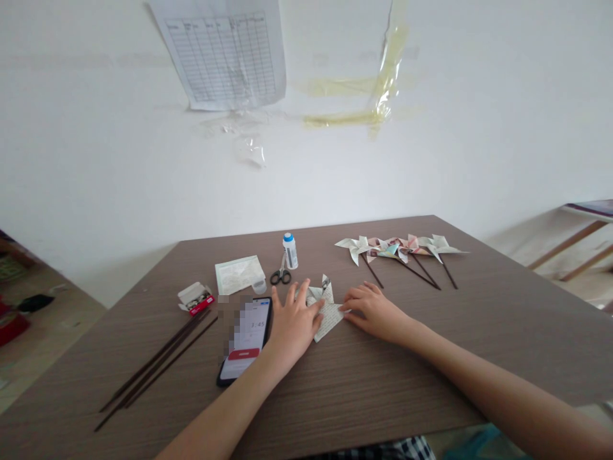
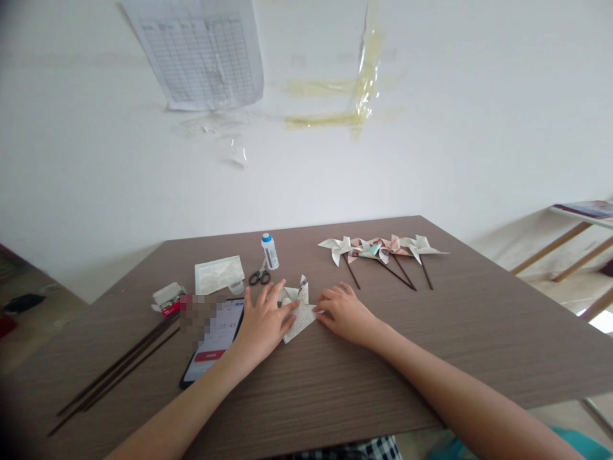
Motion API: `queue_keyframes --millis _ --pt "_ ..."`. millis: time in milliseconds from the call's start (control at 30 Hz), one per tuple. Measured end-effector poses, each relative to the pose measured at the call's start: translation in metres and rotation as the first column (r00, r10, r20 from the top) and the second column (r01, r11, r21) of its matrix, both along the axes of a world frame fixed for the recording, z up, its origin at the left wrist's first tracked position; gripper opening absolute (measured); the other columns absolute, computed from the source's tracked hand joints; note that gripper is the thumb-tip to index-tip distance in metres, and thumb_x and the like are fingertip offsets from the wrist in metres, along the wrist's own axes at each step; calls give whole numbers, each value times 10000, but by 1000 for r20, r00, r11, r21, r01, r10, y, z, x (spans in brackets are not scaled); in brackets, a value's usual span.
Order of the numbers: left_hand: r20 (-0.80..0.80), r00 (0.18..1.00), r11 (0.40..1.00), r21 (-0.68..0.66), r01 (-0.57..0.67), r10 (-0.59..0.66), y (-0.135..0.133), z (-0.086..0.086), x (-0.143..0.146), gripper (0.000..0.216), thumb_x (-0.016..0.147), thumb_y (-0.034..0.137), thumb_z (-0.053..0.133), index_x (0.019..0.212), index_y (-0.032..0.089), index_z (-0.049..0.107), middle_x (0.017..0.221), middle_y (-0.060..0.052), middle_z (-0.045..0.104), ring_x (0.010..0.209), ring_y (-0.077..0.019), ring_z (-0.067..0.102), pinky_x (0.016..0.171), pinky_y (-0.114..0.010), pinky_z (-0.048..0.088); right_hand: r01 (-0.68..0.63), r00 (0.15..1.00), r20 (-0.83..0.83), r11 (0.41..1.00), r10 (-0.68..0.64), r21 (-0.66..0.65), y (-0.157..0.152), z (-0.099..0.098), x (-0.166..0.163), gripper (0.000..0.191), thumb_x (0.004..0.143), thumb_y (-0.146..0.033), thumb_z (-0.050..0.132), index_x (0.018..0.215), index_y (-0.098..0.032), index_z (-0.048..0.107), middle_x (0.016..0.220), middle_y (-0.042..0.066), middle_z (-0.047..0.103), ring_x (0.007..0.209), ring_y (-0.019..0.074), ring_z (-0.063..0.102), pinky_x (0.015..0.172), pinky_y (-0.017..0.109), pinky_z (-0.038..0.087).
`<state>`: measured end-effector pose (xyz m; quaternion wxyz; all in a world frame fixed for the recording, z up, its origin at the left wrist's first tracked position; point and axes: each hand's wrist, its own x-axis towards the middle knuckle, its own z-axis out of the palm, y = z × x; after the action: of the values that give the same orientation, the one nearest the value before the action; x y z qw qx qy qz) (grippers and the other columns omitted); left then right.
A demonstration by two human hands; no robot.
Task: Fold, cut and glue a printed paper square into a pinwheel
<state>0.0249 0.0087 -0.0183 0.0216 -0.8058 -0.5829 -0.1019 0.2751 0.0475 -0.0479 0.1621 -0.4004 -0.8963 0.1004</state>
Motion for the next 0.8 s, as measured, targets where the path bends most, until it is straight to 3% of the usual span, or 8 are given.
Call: queue_keyframes --millis 200,433,800 --pt "-17 999 999 -43 -33 33 -4 2 1 368 1092 267 743 1423 372 864 1841 -151 520 1660 -485 520 1324 -930 282 12 1000 21 1000 -12 -13 -1 2 -1 252 1101 -231 685 1236 -291 890 1234 105 825 1201 316 771 1318 695 420" --pt "80 997 1000 17 -20 18 -6 0 -1 328 1021 223 829 1312 349 911 1823 -145 542 1616 -513 563 1322 -936 291 2 1000 -1 1000 -2 -1 -1 3 0 242 1095 -240 686 1222 -290 886 1237 104 826 1181 307 771 1320 686 424" --pt "155 984 996 -41 -84 90 -3 2 1 434 978 208 880 1390 346 878 1847 -175 497 1662 -490 527 1351 -881 303 3 1000 20 1000 -3 -9 -1 4 -1 256 1106 -252 673 1243 -301 884 1239 102 820 1196 309 761 1317 679 424"
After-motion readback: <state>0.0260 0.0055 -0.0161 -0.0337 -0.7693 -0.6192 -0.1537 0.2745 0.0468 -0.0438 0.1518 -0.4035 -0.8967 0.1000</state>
